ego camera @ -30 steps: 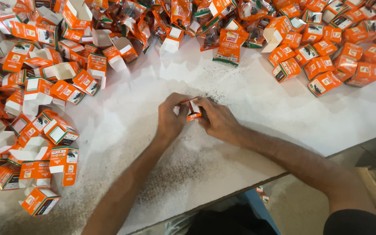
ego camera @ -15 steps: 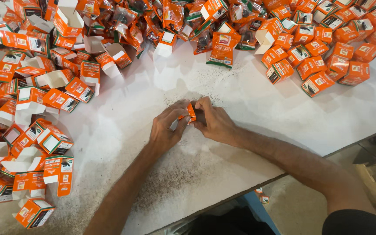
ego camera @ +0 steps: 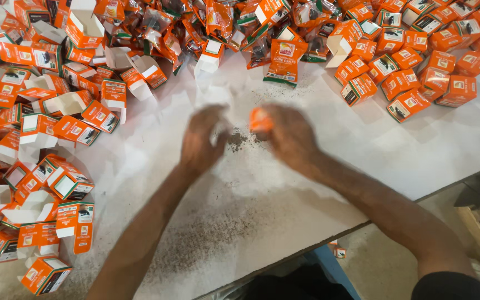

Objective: The person packs small orange cartons at a table. They pick up a folded carton, open it, place a small plastic sachet inside, close the flaps, and toss the finished carton onto a large pile of packed cartons, repeating this cycle continuously.

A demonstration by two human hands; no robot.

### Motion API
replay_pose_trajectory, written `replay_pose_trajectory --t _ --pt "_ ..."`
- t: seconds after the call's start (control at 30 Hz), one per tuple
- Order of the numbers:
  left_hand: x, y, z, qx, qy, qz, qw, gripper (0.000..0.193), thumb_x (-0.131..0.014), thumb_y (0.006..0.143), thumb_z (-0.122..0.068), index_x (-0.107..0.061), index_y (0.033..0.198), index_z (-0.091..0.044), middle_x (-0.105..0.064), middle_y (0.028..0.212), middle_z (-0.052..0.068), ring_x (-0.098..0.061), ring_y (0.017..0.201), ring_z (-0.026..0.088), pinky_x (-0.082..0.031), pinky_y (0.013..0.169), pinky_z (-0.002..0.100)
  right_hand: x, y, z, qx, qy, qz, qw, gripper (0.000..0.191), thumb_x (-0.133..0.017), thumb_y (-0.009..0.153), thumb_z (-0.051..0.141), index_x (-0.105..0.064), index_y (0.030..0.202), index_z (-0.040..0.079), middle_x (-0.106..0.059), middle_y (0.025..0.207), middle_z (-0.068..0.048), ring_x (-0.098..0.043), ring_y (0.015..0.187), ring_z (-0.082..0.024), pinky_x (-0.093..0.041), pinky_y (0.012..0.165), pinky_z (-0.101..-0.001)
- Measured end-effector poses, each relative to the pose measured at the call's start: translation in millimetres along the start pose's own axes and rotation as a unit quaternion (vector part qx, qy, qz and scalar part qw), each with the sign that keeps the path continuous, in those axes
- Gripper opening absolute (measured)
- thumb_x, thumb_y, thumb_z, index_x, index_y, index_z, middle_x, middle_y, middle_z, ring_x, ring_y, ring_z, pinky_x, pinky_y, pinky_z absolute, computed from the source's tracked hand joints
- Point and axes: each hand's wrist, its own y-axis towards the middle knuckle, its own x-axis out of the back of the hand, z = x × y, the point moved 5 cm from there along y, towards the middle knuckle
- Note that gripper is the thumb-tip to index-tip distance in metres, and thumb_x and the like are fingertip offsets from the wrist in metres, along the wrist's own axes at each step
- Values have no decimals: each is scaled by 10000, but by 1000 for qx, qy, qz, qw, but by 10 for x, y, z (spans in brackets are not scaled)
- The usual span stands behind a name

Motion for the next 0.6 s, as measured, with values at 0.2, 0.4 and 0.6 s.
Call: replay_pose_trajectory --t 0.2,0.4,0.6 --pt "54 945 671 59 225 -189 954 357 -727 812 -41 -631 1153 5 -650 1118 218 -588 1088 431 -441 1001 521 163 38 -167 41 1 -42 998 827 -792 933 241 -291 1545 0 -304 1577 -286 -300 1485 -481 -278 1218 -577" --pt "-334 535 199 -121 163 -47 978 290 -652 806 57 -687 1073 -50 -684 1071 161 -640 1061 380 -507 951 484 -70 137 -29 83 24 -55 995 876 -738 872 145 -231 1556 -60 -303 1574 -357 -320 1470 -524 -306 1219 -576" --pt "208 848 479 27 41 -194 980 389 -650 926 -6 -556 1303 10 -617 1257 182 -627 1150 384 -521 1029 478 -409 27 -187 -212 355 134 901 659 -597 959 303 -311 1480 17 -585 1231 -166 -638 1100 -329 -560 898 -472"
